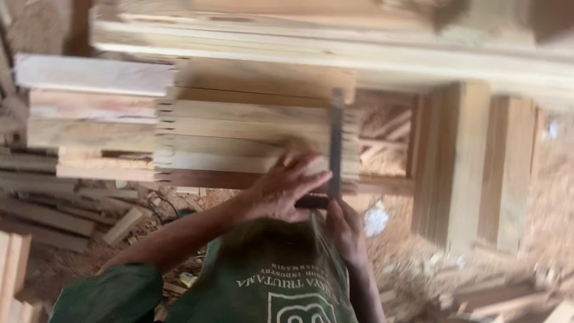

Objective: The person uses a square ruler and a pencil to mark lines on a stack of wooden planks. They repeatedly pick up planks, align the ruler, draw a line, and place the plank back on the stack.

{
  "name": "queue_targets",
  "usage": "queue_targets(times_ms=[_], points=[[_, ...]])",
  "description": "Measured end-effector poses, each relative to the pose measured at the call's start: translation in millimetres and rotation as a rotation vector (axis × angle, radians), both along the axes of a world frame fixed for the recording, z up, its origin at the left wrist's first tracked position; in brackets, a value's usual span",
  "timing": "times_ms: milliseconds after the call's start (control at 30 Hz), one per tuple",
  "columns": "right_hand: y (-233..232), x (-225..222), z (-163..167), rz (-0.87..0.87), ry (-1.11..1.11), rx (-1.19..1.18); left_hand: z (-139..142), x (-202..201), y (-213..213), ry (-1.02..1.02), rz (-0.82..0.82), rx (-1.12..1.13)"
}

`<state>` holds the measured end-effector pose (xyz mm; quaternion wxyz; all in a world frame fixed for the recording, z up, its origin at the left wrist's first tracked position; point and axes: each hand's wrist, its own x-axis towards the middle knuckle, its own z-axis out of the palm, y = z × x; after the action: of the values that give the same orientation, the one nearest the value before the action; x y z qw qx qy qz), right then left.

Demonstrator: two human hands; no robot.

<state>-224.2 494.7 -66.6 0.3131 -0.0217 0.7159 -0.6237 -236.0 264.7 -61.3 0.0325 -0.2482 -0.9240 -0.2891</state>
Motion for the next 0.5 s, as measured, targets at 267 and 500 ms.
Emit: queue_targets(times_ms=[267, 500], points=[[-105, -26, 47, 0.279, 0.329, 0.044, 22, 65, -110, -0.103, 0.234, 0.214], [-199, 14, 161, 0.551, 0.196, -0.858, 2, 130, -302, 0.174, 0.817, 0.07]])
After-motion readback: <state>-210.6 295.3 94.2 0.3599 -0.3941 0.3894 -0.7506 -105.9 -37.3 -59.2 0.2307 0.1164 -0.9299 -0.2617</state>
